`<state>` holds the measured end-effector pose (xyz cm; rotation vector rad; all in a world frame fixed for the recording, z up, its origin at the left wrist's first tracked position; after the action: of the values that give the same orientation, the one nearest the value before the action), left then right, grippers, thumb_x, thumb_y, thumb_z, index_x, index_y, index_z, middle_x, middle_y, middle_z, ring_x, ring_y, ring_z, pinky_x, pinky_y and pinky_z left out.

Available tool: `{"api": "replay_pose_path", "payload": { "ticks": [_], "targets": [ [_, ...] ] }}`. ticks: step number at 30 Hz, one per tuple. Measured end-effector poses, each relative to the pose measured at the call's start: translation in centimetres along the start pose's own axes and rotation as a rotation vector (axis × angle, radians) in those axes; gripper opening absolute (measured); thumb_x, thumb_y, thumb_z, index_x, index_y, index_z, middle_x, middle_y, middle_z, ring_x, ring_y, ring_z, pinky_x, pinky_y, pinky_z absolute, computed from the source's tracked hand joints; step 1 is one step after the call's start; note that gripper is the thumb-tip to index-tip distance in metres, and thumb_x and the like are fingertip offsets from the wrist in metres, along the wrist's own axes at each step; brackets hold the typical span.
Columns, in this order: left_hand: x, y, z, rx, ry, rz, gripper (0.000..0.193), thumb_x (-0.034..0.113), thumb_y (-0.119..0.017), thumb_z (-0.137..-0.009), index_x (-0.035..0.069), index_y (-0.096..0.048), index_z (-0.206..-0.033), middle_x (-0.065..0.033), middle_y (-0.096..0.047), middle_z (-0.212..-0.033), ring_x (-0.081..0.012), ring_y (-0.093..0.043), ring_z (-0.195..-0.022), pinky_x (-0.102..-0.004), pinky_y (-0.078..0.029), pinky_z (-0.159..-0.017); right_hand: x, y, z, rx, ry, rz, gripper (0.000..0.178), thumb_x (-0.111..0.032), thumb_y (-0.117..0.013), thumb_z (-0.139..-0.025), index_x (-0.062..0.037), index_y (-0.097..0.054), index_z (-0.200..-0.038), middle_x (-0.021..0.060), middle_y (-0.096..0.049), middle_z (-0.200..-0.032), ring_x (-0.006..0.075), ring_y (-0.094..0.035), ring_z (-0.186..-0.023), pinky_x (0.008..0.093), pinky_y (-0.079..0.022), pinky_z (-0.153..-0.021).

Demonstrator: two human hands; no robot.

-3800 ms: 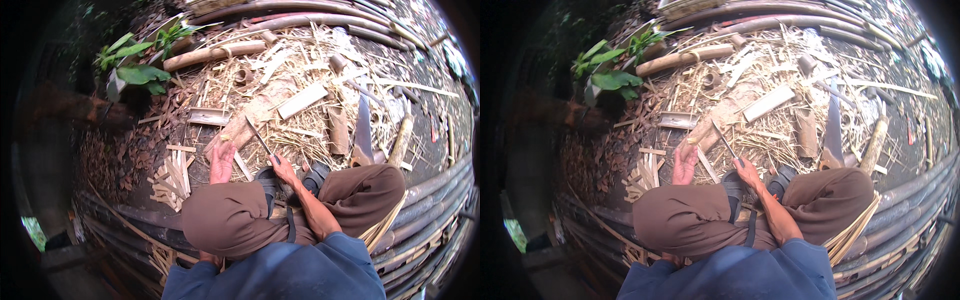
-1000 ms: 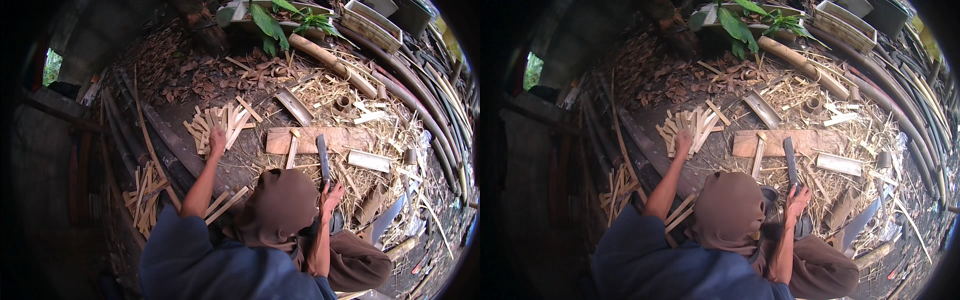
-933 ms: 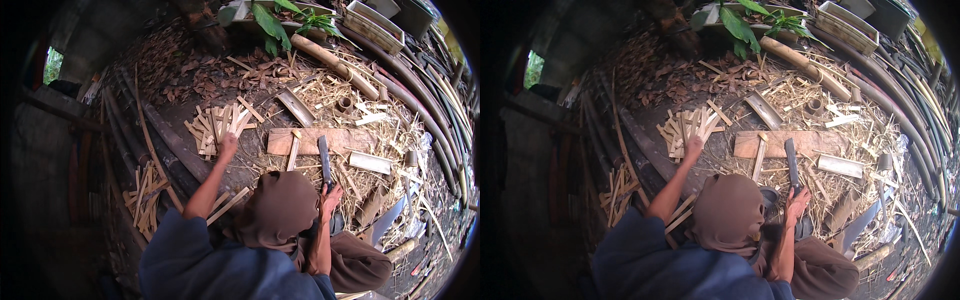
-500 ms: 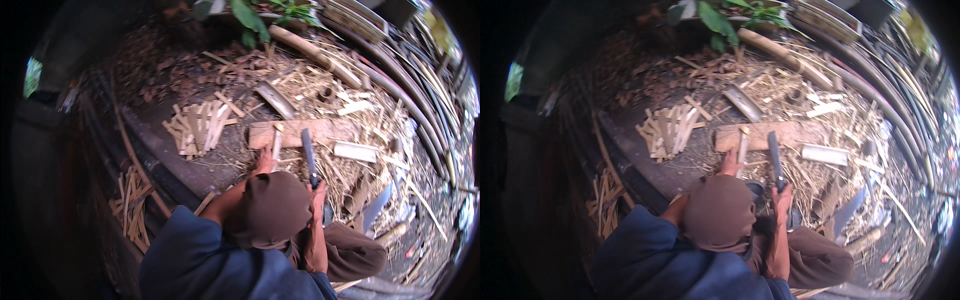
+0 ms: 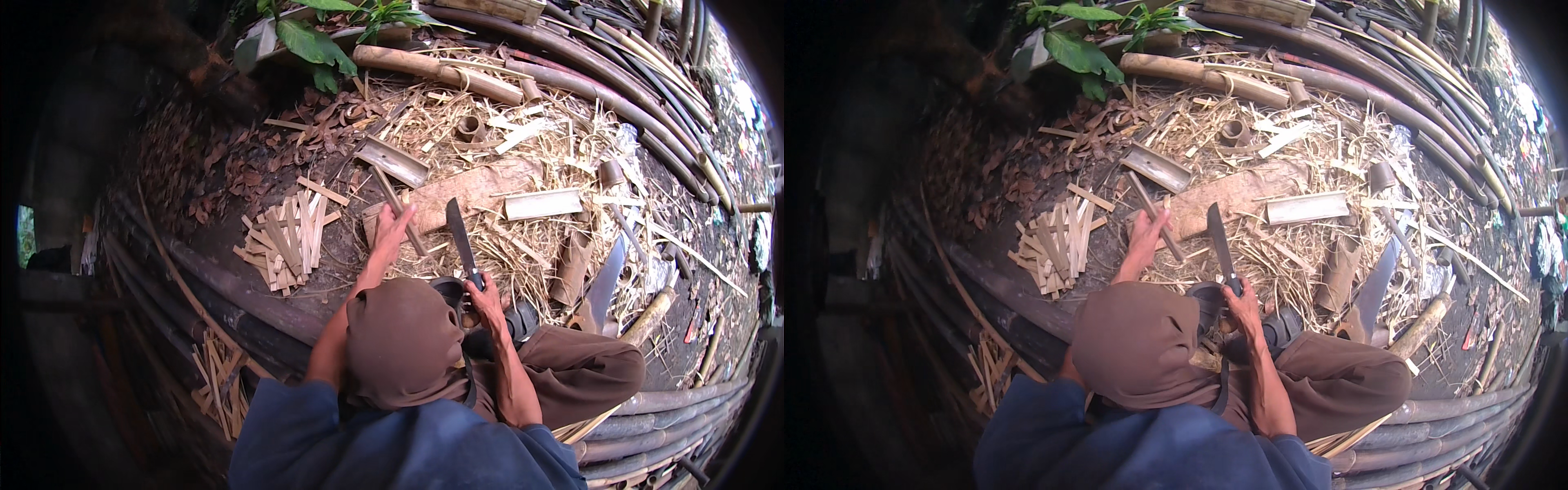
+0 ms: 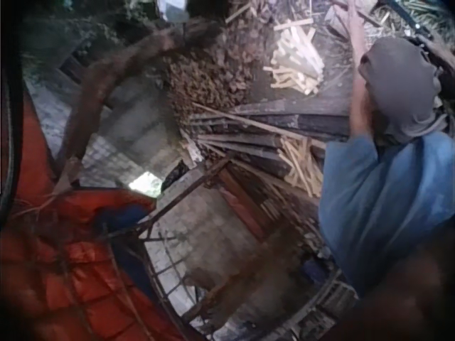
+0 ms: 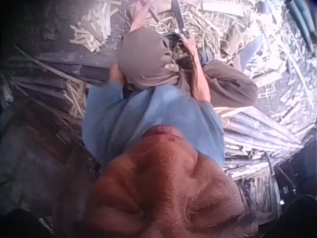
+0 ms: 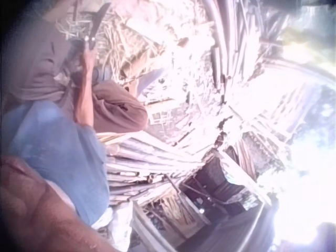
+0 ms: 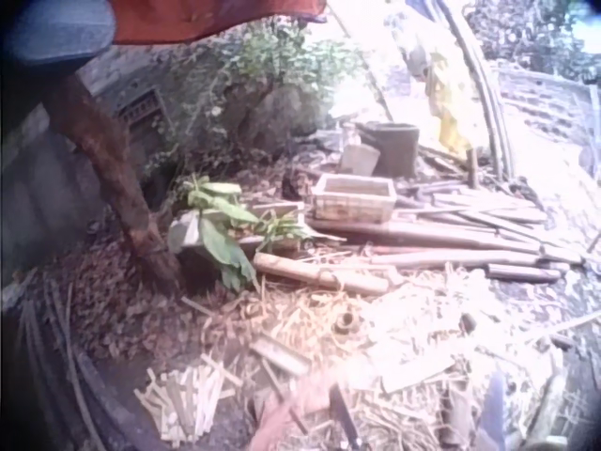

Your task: The person sits on the ground and repeatedly uses a knife to split small pieces of wood into thinner slats. The person holds each piece with one hand and strikes it with the knife blade to separate it, then places the resulting slats into a growing pile.

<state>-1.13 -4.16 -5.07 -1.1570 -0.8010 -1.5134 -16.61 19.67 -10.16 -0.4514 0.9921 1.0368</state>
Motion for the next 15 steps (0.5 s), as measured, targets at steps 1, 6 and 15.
{"api": "replay_pose_path", "payload": {
  "ticks": [1,6,15],
  "targets": [
    [1.4,-0.9,-0.9,-0.012,-0.005,0.035,0.027,0.015,-0.058,-0.088,0.000,-0.052,-0.111,-0.0079,-0.057,-0.092,-0.0147,-0.056,-0.081,-0.0299,-0.046,-0.074,-0.5,0.0,0.1,0.010,0.002,0.038,0.043,-0.024,-0.066,-0.083,-0.0030,-0.054,-0.119,0.0047,-0.061,-0.078,0.0163,-0.058,-0.067,0.0324,-0.048,-0.062],
    [5.5,-3.2,-4.1,-0.160,-0.353,0.131,0.040,0.035,-0.051,-0.095,0.000,-0.059,-0.111,-0.0071,-0.058,-0.109,-0.0173,-0.053,-0.103,-0.0352,-0.043,-0.087,-4.8,-0.5,3.2,0.238,0.297,0.389,0.040,-0.020,-0.064,-0.082,-0.0075,-0.051,-0.118,0.0204,-0.065,-0.087,0.0388,-0.064,-0.080,0.0453,-0.049,-0.070],
    [5.3,-1.5,-3.6,0.052,-0.255,-0.135,0.050,0.038,-0.035,-0.102,-0.005,-0.057,-0.115,-0.0171,-0.064,-0.115,-0.0248,-0.061,-0.104,-0.0396,-0.056,-0.080,-5.4,0.4,3.8,0.369,0.131,0.365,0.042,-0.028,-0.061,-0.090,-0.0100,-0.041,-0.123,0.0277,-0.065,-0.079,0.0495,-0.063,-0.078,0.0542,-0.047,-0.065]
  ]
}}
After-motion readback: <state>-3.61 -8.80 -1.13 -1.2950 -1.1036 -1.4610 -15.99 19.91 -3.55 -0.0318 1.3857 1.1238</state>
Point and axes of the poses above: each hand's wrist, its own z-axis away from the middle knuckle, its own y-axis out of the back of the hand, x = y × z, the point moved 4 cm from there along -z, towards the middle knuckle
